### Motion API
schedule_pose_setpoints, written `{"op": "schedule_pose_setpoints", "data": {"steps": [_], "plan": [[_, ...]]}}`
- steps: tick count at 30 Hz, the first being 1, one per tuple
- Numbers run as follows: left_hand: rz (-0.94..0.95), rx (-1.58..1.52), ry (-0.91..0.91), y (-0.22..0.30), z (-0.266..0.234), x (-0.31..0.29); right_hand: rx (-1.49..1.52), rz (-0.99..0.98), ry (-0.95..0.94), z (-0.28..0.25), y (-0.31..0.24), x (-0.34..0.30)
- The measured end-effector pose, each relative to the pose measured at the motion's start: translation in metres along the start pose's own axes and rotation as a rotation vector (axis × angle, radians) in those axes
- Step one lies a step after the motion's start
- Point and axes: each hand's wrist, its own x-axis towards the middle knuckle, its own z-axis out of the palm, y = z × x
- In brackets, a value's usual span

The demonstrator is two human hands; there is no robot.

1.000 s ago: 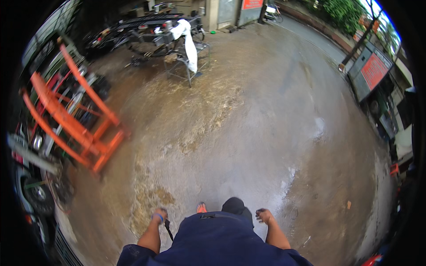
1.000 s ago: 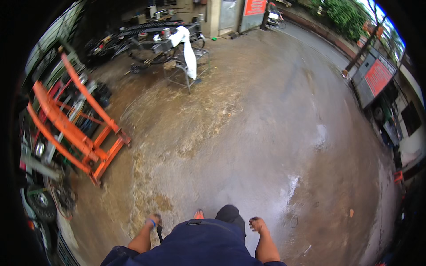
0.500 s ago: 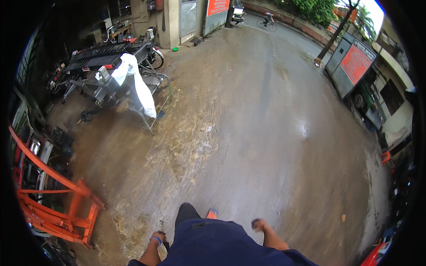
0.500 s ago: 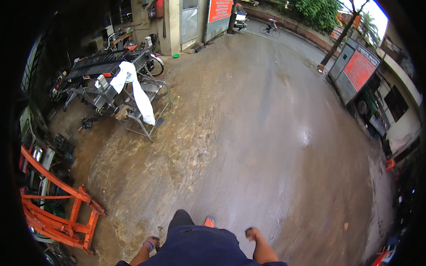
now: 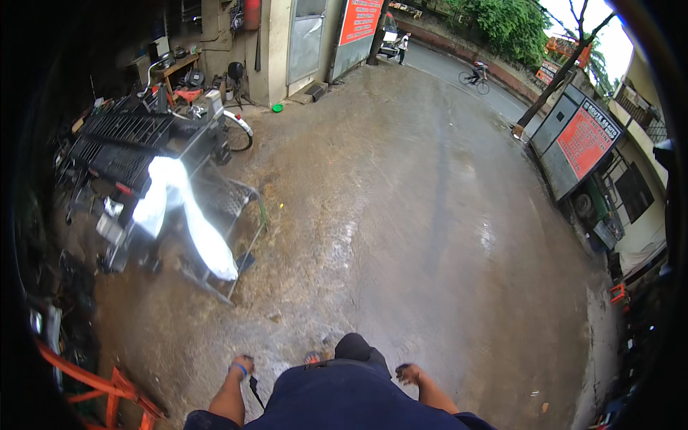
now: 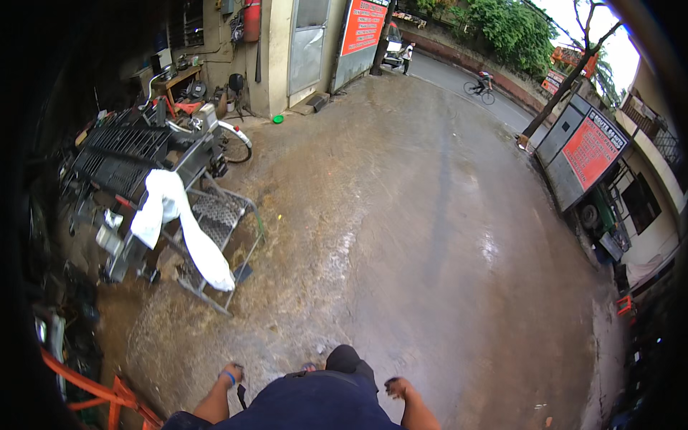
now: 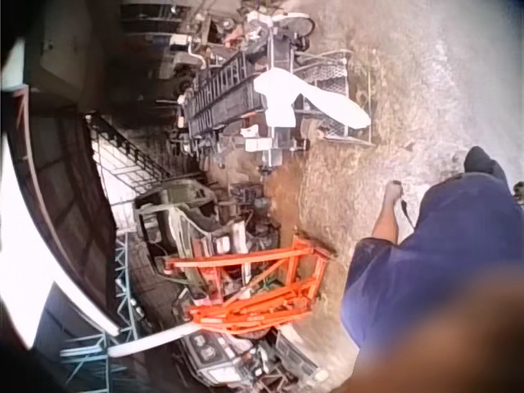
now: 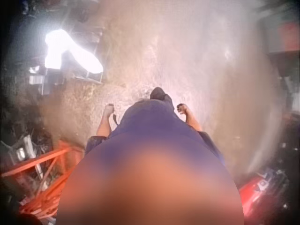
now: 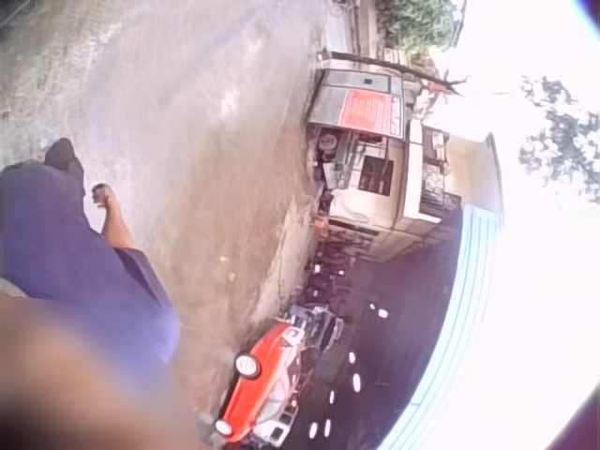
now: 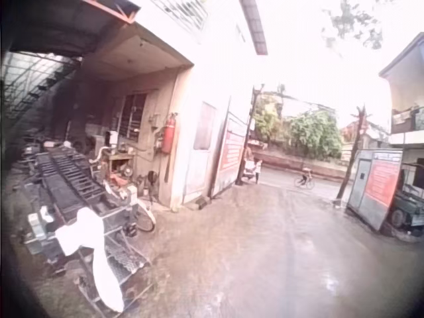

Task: The person retrieves a metal rod from a tool cart and walks to a car with its hood open. They sit on the floor and use the rod to manipulate a component under the car, then handle small metal parts with their hands.

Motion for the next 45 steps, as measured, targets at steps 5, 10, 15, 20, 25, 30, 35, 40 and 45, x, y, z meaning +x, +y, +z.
{"op": "schedule_pose_setpoints", "data": {"steps": [5, 10, 15, 20, 25, 30, 35, 40, 45], "plan": [[0.159, 0.033, 0.308, 0.210, -0.153, 0.211, 0.176, -0.715, -0.409, -0.020, 0.026, 0.133], [0.006, -0.239, 0.247, 0.344, -0.197, 0.300, -1.176, -0.612, -0.266, -0.085, -0.181, 0.213], [0.048, -0.660, 0.221, 0.441, -0.224, 0.385, -0.342, -0.150, 0.148, -0.183, -0.608, 0.217], [0.004, -0.689, 0.163, 0.517, -0.276, 0.554, -0.129, -0.537, 0.307, -0.199, -0.972, 0.229], [0.162, -0.604, 0.206, 0.626, -0.389, 0.746, -0.044, -0.434, 0.187, -0.195, -1.099, 0.277], [0.187, -0.588, 0.187, 0.704, -0.529, 0.910, -0.547, -0.120, -0.092, -0.190, -1.125, 0.356], [0.114, -0.342, 0.288, 0.694, -0.595, 1.067, -0.654, -0.233, -0.195, -0.186, -1.260, 0.448], [0.037, -0.336, 0.322, 0.690, -0.657, 1.133, -0.780, -0.228, -0.215, -0.191, -1.524, 0.518], [-0.214, -0.705, 0.367, 0.709, -0.723, 1.182, -0.575, -0.269, 0.104, -0.145, -1.928, 0.561]]}}
